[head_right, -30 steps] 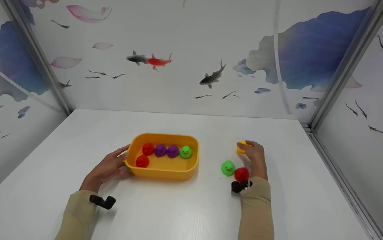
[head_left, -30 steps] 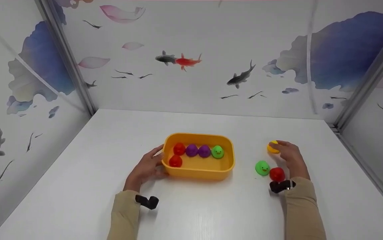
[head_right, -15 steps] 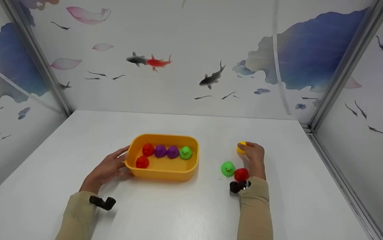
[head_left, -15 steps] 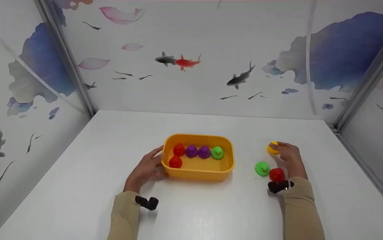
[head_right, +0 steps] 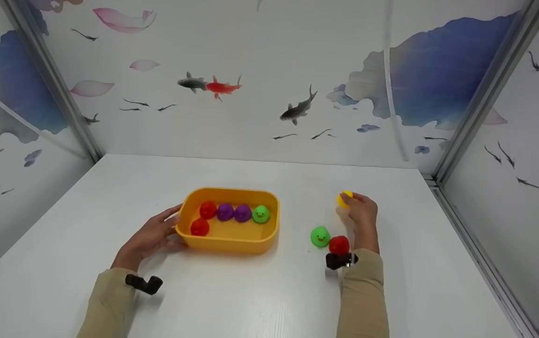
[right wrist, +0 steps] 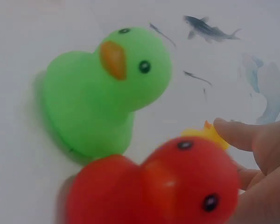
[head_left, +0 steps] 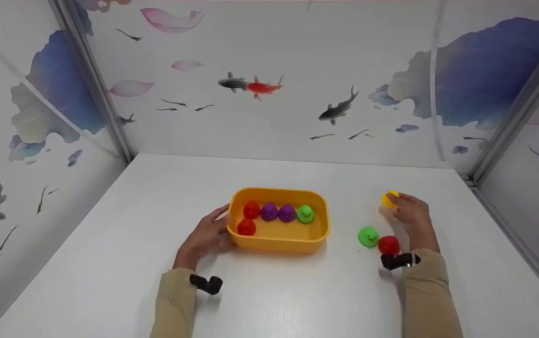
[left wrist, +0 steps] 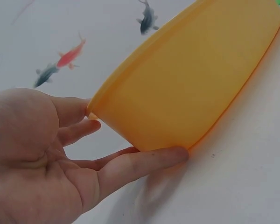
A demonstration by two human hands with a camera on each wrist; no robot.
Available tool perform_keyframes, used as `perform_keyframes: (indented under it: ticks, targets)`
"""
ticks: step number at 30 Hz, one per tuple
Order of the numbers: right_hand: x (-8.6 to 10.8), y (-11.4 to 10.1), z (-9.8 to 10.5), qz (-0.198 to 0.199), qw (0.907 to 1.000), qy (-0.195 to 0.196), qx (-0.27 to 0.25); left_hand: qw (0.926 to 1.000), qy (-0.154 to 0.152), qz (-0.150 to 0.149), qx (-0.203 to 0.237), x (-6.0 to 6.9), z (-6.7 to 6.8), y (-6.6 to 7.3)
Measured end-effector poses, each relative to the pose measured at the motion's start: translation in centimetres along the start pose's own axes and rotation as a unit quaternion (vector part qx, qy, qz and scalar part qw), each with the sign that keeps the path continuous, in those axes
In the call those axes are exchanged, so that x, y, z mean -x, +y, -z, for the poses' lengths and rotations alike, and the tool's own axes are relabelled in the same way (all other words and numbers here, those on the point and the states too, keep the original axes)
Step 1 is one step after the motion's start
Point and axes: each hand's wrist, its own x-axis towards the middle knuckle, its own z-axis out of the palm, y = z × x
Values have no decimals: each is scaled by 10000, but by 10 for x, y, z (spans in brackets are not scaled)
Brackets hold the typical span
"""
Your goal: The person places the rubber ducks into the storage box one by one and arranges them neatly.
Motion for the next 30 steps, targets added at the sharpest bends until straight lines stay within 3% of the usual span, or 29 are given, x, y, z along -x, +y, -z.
perform_keyframes:
  ticks: [5,12,30]
  targets:
    - [21,-18,-1,472,9984,-125,-273,10000,-10,-9,15,1,1,1]
    - [32,-24,-6,1063,9937,-294,222,9999,-41,-139,76,1,-1,0]
    - [58,-38,-31,1589,9798,-692,995,10000,-1,4,-25,0,0,-2]
